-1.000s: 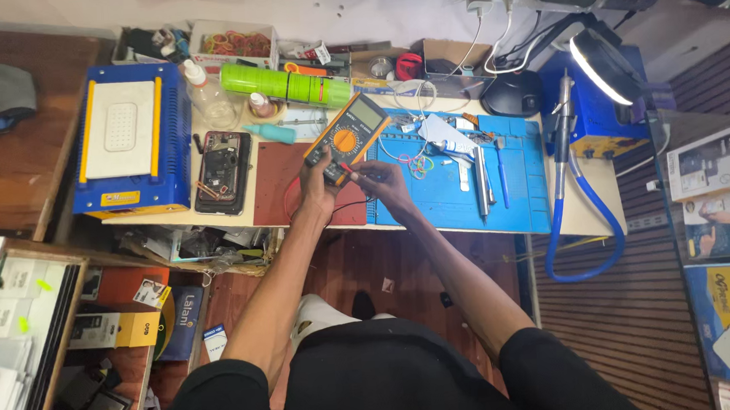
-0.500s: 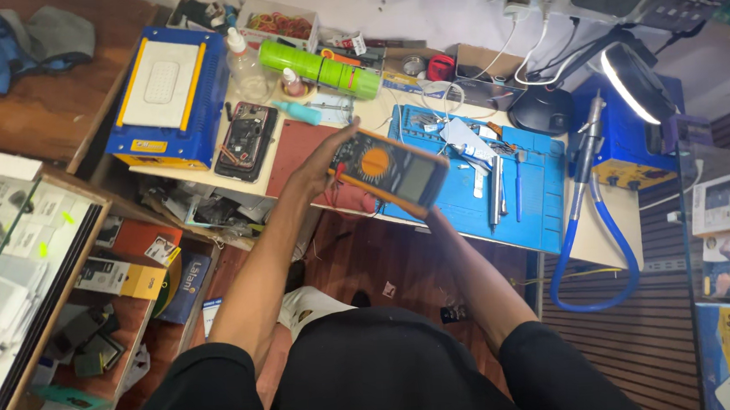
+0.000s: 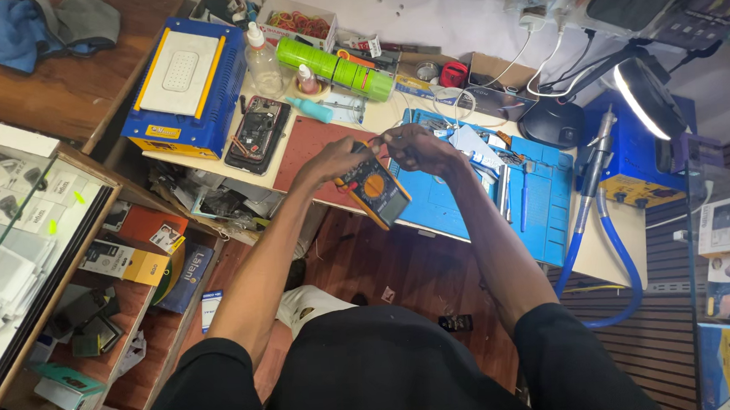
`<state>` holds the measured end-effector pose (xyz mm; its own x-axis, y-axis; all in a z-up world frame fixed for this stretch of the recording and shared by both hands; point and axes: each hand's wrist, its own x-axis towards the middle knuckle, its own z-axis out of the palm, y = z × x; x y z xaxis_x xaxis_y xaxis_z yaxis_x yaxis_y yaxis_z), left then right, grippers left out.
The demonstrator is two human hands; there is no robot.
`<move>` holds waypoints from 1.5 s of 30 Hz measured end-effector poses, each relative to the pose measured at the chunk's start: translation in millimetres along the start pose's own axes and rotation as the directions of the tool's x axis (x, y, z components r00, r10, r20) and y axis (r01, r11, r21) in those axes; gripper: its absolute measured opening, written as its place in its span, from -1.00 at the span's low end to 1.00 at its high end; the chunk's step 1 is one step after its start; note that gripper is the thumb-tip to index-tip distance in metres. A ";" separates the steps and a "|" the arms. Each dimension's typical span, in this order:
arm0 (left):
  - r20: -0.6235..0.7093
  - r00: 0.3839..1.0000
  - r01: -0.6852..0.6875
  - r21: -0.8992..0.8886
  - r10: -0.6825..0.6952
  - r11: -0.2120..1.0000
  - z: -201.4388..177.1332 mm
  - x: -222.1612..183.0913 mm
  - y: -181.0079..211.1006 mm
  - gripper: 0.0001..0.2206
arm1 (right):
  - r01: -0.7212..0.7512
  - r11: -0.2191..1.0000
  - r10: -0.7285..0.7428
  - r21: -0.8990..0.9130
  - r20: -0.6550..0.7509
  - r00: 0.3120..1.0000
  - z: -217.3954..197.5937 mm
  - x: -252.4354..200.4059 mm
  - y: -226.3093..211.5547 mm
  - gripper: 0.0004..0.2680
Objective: The person cleans the internal components of a disassembled mobile phone and uses a multimeter to test a battery and circuit board.
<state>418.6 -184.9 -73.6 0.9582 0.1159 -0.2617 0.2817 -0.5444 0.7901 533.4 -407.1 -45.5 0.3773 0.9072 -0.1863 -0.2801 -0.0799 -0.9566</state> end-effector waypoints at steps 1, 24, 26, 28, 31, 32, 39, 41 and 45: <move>-0.052 0.997 -0.057 -0.016 0.056 0.998 2.0 4.8 -5.0 -0.19 | -0.018 0.999 0.017 -0.042 -0.022 1.000 6.0 -1.4 -8.6 -0.74; -0.421 0.838 -0.502 -0.340 0.348 0.795 -31.7 -43.2 22.1 -0.71 | -0.142 0.959 0.177 -0.244 0.131 0.975 61.9 -26.5 -56.4 -0.71; -0.518 0.830 -0.427 -0.350 0.208 0.834 -27.2 -35.1 22.1 -0.74 | -0.058 0.977 0.100 -0.203 0.201 0.974 70.5 -18.2 -43.7 -0.69; -0.615 0.782 -0.402 -0.365 0.108 0.840 -23.3 -24.3 21.4 -0.75 | 0.218 0.907 -0.101 -0.361 0.315 0.944 75.4 -12.8 -43.7 -0.66; -0.678 0.734 -0.432 -0.421 0.040 0.798 -23.0 -12.3 11.1 -0.75 | 0.077 0.900 0.028 -0.430 0.232 0.972 98.2 -8.9 -52.0 -0.69; -0.651 0.758 -0.437 -0.475 0.029 0.764 -22.4 -8.0 6.6 -0.75 | -0.068 0.905 0.143 -0.421 0.150 0.978 102.7 -12.7 -57.0 -0.71; -0.422 0.904 -0.415 -0.905 -0.076 0.090 -41.2 23.5 -22.1 -0.69 | 0.030 0.912 0.112 -0.408 0.320 0.941 93.0 -17.2 -32.8 -0.62; -0.392 0.919 -0.388 -0.918 -0.040 0.077 -46.3 16.0 -17.0 -0.66 | -0.055 0.919 0.156 -0.390 0.231 0.960 81.8 -13.6 -9.1 -0.61; -0.257 0.966 -0.253 -0.962 -0.023 0.105 -57.4 -8.8 19.2 -0.66 | -0.033 0.939 0.092 -0.343 0.157 0.983 51.3 0.4 39.5 -0.63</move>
<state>418.5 -148.7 -24.3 0.9324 0.3378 -0.1287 -0.1641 0.7127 0.6820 477.2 -388.7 -71.9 0.2062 0.9496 -0.2361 0.0270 -0.2468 -0.9687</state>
